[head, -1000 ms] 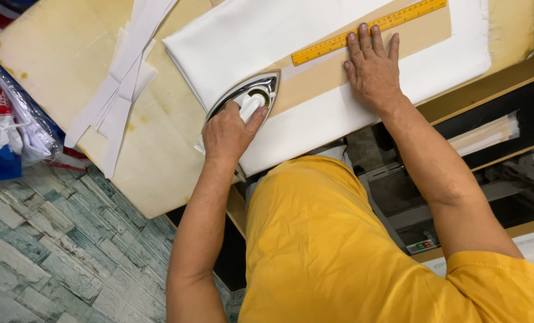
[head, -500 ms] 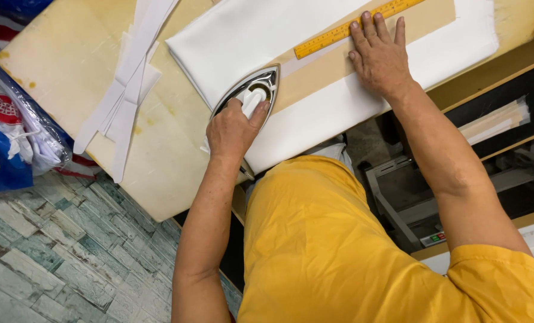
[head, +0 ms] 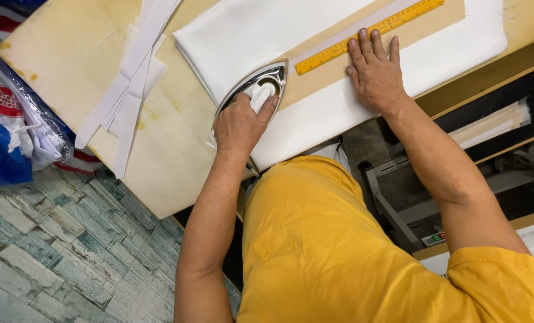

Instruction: The person irons a white fabric on a workbench using a steam iron and a yellow ruler. They repeatedly press the iron onto the fabric, align the ruler to guide the ironing, and adjust the fabric's position to ensure a smooth finish.

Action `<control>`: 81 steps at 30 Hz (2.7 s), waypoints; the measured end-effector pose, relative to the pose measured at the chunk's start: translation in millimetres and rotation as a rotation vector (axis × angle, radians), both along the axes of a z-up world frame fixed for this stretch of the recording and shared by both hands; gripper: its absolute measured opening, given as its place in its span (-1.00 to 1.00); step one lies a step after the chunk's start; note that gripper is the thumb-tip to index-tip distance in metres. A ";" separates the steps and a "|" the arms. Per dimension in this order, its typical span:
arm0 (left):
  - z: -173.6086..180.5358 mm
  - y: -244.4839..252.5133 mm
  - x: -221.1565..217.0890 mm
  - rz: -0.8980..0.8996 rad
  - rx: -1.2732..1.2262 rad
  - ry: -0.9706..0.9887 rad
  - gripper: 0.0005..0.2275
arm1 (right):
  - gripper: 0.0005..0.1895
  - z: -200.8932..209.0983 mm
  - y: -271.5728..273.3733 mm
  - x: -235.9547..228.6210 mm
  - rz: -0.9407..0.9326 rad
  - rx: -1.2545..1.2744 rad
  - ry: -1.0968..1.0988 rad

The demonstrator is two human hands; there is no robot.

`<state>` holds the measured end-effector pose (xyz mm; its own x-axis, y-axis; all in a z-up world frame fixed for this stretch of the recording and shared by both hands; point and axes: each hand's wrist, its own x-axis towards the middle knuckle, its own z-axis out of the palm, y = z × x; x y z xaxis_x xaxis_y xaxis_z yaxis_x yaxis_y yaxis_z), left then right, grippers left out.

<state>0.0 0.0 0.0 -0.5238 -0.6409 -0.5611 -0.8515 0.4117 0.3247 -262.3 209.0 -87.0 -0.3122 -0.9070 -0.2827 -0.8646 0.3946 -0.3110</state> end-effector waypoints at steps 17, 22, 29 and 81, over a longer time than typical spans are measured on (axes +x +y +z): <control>2.4 -1.4 16.2 0.028 0.027 -0.018 -0.32 | -0.36 -6.5 1.0 -4.2 0.000 0.049 0.017; 0.3 -0.1 19.4 0.028 0.003 -0.010 -0.35 | -0.33 0.7 -0.2 -6.3 -0.004 0.079 -0.014; -2.7 0.8 20.1 0.024 -0.013 -0.011 -0.34 | -0.35 3.9 -23.2 -7.7 -0.019 0.008 0.018; 41.3 -11.3 151.9 0.161 -0.052 -0.005 -0.42 | -0.36 -18.6 -58.2 83.2 0.111 -0.133 0.116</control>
<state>151.9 -11.3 41.3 -0.4090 -0.7446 -0.5275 -0.9096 0.2857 0.3018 -179.1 150.8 -105.7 -0.2315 -0.9646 -0.1260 -0.9336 0.2567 -0.2499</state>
